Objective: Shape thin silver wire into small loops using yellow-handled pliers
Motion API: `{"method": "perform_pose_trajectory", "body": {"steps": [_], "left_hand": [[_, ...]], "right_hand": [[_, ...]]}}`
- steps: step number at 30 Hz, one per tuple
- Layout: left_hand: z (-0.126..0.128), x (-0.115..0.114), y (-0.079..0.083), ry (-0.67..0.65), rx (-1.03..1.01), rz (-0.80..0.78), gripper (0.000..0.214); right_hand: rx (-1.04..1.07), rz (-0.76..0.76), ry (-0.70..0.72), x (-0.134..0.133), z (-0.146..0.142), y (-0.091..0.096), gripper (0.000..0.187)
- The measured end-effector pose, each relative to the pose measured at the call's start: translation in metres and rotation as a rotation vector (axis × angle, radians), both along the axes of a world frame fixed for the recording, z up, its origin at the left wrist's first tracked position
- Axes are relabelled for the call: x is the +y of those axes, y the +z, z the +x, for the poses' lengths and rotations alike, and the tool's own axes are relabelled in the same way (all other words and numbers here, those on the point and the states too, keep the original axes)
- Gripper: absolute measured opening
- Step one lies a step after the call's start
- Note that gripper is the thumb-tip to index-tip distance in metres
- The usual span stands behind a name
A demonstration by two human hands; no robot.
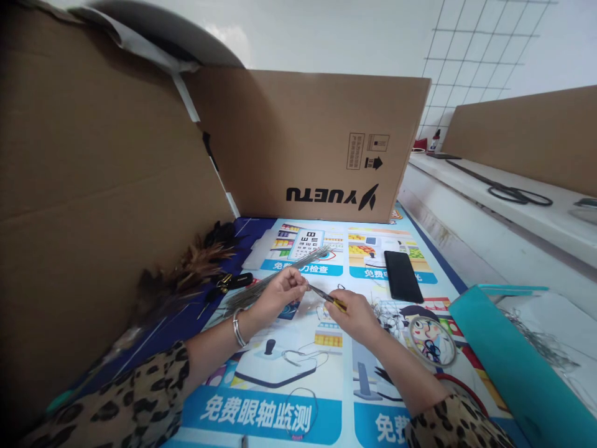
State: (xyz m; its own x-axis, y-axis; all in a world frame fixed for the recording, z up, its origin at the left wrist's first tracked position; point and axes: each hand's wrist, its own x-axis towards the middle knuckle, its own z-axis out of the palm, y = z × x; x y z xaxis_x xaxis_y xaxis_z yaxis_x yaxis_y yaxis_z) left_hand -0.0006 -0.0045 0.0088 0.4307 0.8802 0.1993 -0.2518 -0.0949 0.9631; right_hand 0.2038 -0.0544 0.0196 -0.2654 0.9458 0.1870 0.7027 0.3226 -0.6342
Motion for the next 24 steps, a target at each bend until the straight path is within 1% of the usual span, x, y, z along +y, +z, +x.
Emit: {"method": "perform_pose_trajectory", "body": {"steps": [3, 7, 12, 16, 20, 24], "left_hand": [[0.0003, 0.0011, -0.001, -0.028, -0.036, -0.051, 0.025], [-0.0009, 0.0039, -0.0033, -0.071, -0.031, -0.14, 0.028], [-0.0046, 0.0044, -0.0039, -0.238, -0.002, -0.278, 0.024], [-0.0046, 0.0031, -0.0048, -0.29, -0.02, -0.299, 0.02], [-0.0035, 0.0033, -0.0054, -0.278, -0.02, -0.278, 0.021], [-0.0033, 0.0041, -0.0057, -0.191, 0.026, -0.243, 0.022]], "right_hand": [[0.002, 0.008, 0.0, -0.0004, -0.0004, -0.0001, 0.017], [0.008, 0.017, 0.005, -0.0006, -0.0005, 0.0001, 0.017], [-0.002, 0.037, 0.005, -0.0011, -0.0009, -0.0011, 0.016], [0.002, 0.064, -0.007, -0.0008, -0.0006, -0.0027, 0.016], [0.001, 0.08, -0.018, 0.0003, 0.0002, -0.0041, 0.016], [-0.015, 0.08, -0.024, 0.0004, 0.0, -0.0041, 0.017]]}}
